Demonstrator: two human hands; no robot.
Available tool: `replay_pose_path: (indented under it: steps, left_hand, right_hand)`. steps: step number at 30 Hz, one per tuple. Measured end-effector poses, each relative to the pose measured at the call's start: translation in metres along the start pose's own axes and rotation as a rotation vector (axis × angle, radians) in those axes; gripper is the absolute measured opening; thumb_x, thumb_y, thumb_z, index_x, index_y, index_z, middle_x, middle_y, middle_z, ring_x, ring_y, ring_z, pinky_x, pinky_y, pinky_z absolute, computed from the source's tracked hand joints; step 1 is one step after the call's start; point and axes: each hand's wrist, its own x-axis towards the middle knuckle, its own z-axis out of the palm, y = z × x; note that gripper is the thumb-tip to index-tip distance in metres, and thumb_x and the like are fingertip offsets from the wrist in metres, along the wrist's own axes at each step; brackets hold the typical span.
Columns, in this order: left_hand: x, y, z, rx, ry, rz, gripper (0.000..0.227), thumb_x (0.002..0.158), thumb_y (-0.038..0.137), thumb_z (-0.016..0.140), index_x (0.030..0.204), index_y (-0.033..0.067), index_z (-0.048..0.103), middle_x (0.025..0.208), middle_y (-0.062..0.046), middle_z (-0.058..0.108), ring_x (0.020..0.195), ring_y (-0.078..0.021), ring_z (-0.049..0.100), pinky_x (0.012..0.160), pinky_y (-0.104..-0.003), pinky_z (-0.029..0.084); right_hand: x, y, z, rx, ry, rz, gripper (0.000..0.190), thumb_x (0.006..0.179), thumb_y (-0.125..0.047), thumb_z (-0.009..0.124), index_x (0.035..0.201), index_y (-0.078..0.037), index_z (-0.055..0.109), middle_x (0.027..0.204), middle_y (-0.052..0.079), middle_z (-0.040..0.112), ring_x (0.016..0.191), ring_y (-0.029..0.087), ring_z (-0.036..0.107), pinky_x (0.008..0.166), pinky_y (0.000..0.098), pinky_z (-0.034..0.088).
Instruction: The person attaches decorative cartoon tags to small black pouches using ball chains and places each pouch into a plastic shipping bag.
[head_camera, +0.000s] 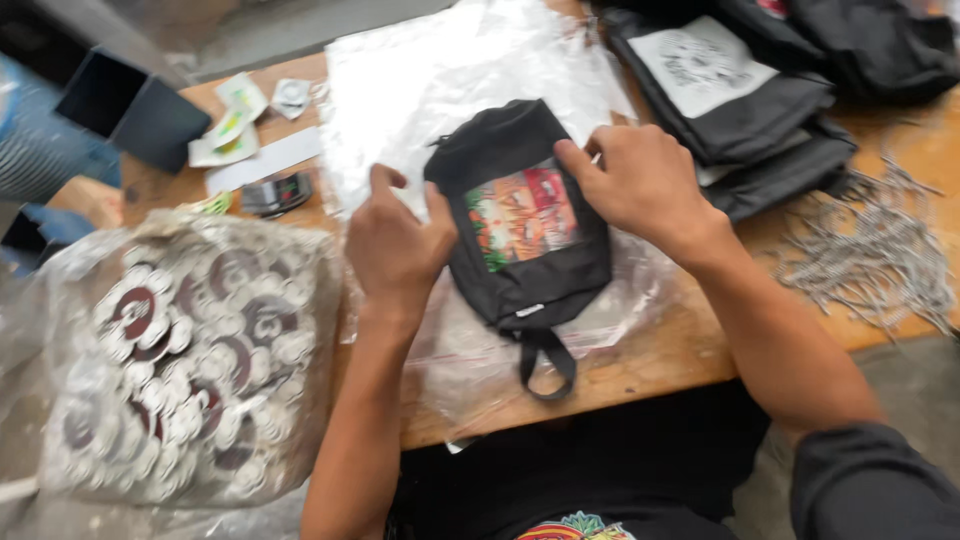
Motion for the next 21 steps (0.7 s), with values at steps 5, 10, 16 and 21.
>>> replay_pose_path:
  steps: [5, 10, 16, 21]
  left_hand:
    - [-0.022, 0.032, 0.007, -0.057, 0.154, 0.398, 0.013, 0.092, 0.018, 0.069, 0.100, 0.0093, 0.063, 0.053, -0.005, 0.054, 0.057, -0.0306, 0.067, 0.054, -0.040, 0.053]
    - [-0.053, 0.101, 0.006, -0.208, -0.294, 0.676, 0.008, 0.094, 0.019, 0.065, 0.098, 0.0123, 0.062, 0.072, 0.000, 0.065, 0.062, -0.0211, 0.064, 0.055, -0.040, 0.047]
    - [-0.070, 0.157, 0.037, -0.349, -0.448, 0.841, 0.007, 0.095, 0.015, 0.062, 0.093, 0.0119, 0.056, 0.069, -0.001, 0.063, 0.055, -0.0203, 0.062, 0.048, -0.037, 0.042]
    - [-0.086, 0.198, 0.078, -0.377, -0.563, 0.855, 0.006, 0.095, 0.016, 0.058, 0.091, 0.0133, 0.055, 0.074, 0.002, 0.064, 0.060, -0.0209, 0.062, 0.049, -0.040, 0.044]
  right_hand:
    - [-0.027, 0.014, -0.060, -0.111, 0.035, 0.061, 0.043, 0.106, -0.054, 0.056, 0.103, -0.017, 0.077, 0.091, 0.014, 0.077, 0.094, 0.048, 0.072, 0.083, 0.0575, 0.055]
    - [-0.081, 0.075, -0.123, 0.110, 0.221, 0.033, 0.025, 0.111, -0.022, 0.069, 0.092, -0.007, 0.075, 0.074, 0.002, 0.073, 0.064, 0.010, 0.062, 0.063, 0.0318, 0.046]
    - [-0.057, 0.268, -0.120, 0.078, 0.398, 0.242, 0.017, 0.110, -0.015, 0.071, 0.095, -0.009, 0.075, 0.082, 0.002, 0.072, 0.068, 0.011, 0.064, 0.065, 0.0325, 0.048]
    - [-0.026, 0.310, -0.094, -0.086, 0.342, 0.421, 0.047, 0.107, -0.049, 0.072, 0.084, -0.009, 0.073, 0.076, 0.013, 0.068, 0.076, 0.034, 0.068, 0.070, 0.0475, 0.048]
